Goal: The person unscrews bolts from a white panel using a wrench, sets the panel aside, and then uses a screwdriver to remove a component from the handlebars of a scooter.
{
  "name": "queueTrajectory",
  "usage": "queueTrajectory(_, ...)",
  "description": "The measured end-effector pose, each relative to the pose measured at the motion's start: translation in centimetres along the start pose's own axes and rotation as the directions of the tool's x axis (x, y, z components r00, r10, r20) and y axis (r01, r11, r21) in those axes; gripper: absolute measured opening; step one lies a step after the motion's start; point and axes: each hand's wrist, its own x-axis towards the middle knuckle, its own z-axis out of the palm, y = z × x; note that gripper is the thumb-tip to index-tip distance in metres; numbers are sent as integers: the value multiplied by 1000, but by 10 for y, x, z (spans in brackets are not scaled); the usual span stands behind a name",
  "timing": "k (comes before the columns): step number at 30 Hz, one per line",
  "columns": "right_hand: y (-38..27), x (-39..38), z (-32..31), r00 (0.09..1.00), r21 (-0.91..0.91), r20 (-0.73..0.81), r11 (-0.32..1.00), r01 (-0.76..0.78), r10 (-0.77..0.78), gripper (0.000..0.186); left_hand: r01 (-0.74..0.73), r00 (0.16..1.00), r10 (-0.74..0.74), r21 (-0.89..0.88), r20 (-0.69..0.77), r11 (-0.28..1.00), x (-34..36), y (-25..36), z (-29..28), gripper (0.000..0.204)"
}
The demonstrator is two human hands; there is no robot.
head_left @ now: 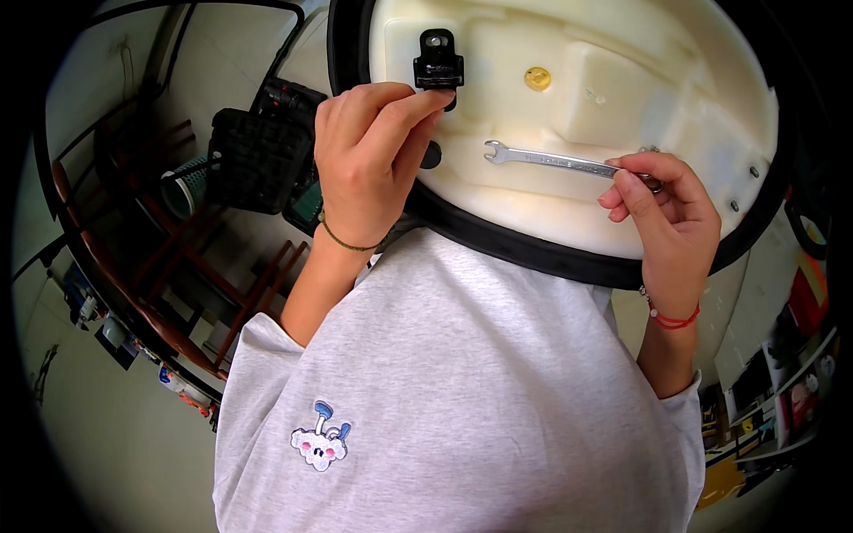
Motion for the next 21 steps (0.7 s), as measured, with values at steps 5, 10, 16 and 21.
queueTrajectory(5,5,-5,7,999,-127,45,991,36,-30,9,-22,999,21,39,25,999,5,7,-1,21)
queueTrajectory(10,-1,-7,10,990,-363,102,923,126,-95,9,55,998,-54,58,-27,997,3,8,6,21)
queueTrajectory(16,4,-6,0,896,-561,420,734,382,-145,11,130,991,-129,76,-25,989,6,12,10,23)
queueTrajectory(21,1,-11,-2,948,-284,285,957,-60,144,15,294,956,-285,-187,74,937,2,10,-7,20)
